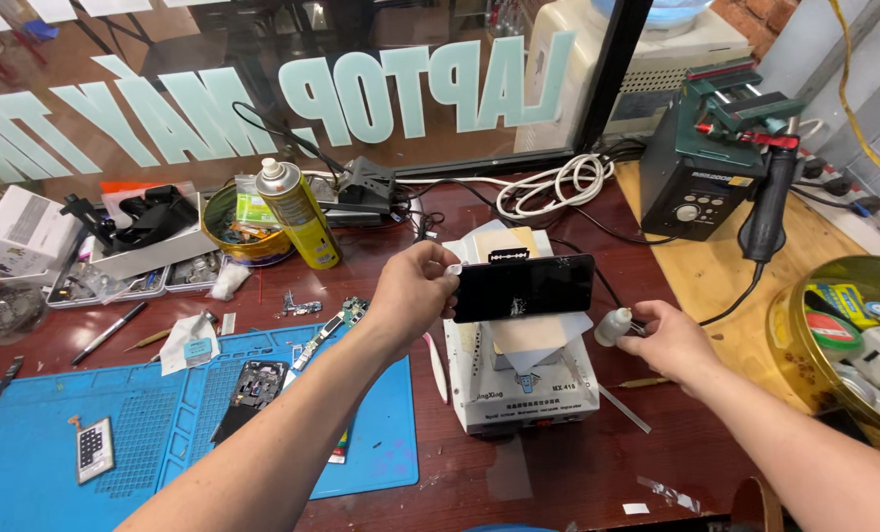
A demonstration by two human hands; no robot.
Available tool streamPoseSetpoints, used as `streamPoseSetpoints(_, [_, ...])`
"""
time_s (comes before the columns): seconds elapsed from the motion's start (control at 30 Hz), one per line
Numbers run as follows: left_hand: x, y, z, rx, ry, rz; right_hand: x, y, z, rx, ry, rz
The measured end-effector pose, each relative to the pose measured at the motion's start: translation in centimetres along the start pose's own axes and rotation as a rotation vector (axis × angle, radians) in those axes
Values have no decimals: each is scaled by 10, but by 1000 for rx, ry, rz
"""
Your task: The person applies adhesive from a small bottle to the edges of a black smartphone screen and wipes the surface with a white cloth. The person repeatedly applies adhesive and wipes the screen edges throughout the clip.
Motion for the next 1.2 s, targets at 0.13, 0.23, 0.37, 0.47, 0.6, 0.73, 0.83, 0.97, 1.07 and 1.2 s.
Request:
streamPoseSetpoints(0.13, [-6, -5, 4, -27, -4, 17, 14, -4, -25, -64, -76, 64])
streamPoseSetpoints(0.23, [-5, -8, 3, -53, 19, 41, 10, -16, -39, -17, -116, 35])
streamPoseSetpoints(0.37, [-8, -7, 1, -43, 4, 51, -20, -28, -72, -90, -72, 100])
streamPoseSetpoints(0.47, [-7, -3, -4, -63, 0, 35, -61, -37, -108, -273, 117, 207])
streamPoseSetpoints(0.6, [-5, 3, -2, -37, 42, -22, -109, -70, -173, -676, 278, 335])
streamPoseSetpoints(0.73, [-3, 4, -1, -49, 61, -68, -99, -99, -207, -698, 295, 193])
streamPoseSetpoints(0.83, [-4, 5, -2, -36, 77, -72, -87, -119, -226, -699, 223, 121])
streamPoseSetpoints(0.97, [-3, 6, -1, -15, 54, -78, -70, -136, -244, -653, 31, 99])
streamPoseSetpoints(1.07, [-1, 7, 0, 3, 46, -104, -64, -152, -255, -702, -58, 131])
streamPoseSetpoints(1.2, [-2, 4, 1, -2, 96, -98, -62, -163, -261, -720, -93, 168])
Point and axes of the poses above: each hand's wrist, its own y-axis towards the middle knuckle, its own x-axis out of the palm, z = x × y, the point moved 10 cm from there along y, towards the middle knuckle, and after that the axes turned 5 degrees about y, right-handed, at the moved point
